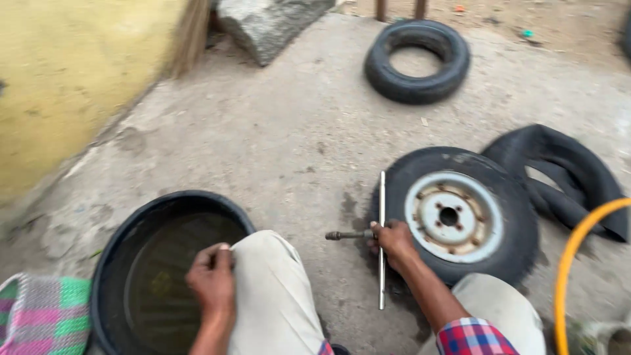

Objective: Replacing a tire and tube on a small vehicle wheel.

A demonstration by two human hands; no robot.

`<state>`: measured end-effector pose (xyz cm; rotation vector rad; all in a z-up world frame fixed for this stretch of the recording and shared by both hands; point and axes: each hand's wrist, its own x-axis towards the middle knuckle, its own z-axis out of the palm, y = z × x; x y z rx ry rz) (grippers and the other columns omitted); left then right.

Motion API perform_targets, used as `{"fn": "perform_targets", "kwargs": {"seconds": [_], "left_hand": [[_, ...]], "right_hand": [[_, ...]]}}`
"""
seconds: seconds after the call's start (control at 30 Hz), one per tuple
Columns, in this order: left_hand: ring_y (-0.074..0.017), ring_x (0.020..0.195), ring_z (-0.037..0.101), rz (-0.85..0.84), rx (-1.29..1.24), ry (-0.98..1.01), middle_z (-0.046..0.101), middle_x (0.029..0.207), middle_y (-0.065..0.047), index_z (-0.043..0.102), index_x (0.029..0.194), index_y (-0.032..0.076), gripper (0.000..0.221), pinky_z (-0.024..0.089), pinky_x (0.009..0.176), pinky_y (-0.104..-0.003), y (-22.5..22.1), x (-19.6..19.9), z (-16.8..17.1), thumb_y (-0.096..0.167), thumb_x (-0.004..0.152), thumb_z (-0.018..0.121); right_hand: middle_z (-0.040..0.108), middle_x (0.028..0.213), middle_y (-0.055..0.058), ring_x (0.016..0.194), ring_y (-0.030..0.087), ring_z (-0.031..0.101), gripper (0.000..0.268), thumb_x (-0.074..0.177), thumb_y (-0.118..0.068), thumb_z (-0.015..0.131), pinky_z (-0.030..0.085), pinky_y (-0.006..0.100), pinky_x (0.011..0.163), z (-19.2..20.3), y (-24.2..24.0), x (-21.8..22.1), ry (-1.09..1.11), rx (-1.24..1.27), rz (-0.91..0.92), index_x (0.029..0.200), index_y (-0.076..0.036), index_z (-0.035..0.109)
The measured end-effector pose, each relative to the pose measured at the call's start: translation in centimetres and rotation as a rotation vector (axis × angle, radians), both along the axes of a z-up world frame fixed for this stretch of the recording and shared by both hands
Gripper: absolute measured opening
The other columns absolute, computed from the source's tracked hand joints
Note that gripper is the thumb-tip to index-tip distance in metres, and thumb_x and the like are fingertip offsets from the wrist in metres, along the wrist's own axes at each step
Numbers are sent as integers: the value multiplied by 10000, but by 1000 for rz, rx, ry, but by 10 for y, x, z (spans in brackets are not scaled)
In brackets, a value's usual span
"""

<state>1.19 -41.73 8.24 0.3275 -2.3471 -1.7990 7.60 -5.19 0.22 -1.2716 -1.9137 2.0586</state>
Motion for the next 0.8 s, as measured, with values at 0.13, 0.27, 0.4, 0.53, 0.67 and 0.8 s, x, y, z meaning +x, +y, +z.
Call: {"fn": "perform_targets", "kwargs": {"seconds": [0.13,0.27,0.4,0.53,0.67,0.8], "left_hand": [[-145,782,654,13,-248,70,727,856,-55,747,1021,7,199,537,730,-324,-4,29,41,181,945,689],[-185,787,651,-15,-330,10,718,886,-92,743,1060,23,216,547,702,-348,-23,38,54,180,922,687],[-229,862,684,-257,-540,233,717,943,-107,732,1050,25,195,548,774,-372,-16,22,80,167,930,675],[-314,881,641,-438,-771,358,726,950,-108,750,1016,48,172,493,827,-437,3,23,84,172,903,709],[-313,945,614,-530,-859,374,714,950,-67,743,961,102,155,460,843,-455,32,36,98,164,821,716],[-310,945,584,-676,-887,268,664,893,-71,727,864,131,107,424,803,-471,37,51,126,190,776,745]], "right_hand": [[658,891,240,597,250,652,344,1021,-143,651,501,360,475,-58,-42,-44,-102,-164,-10,1128,182,618],[604,1243,282,1014,378,633,520,956,-189,654,528,453,851,-73,-31,-49,-23,-13,69,1385,63,501],[644,1423,165,1333,344,599,566,917,-366,684,468,447,1141,10,-2,0,-179,648,503,1415,-103,622],[558,1425,273,1294,454,568,672,864,-311,738,488,502,1088,36,20,75,-305,1049,401,1455,-69,528],[190,1574,344,1412,540,267,921,857,-260,685,387,678,1052,-11,22,134,-660,1020,812,1603,-103,168],[136,1608,308,1493,577,108,1017,721,-265,708,324,835,962,-47,1,128,-591,1058,715,1580,-105,188]]}}
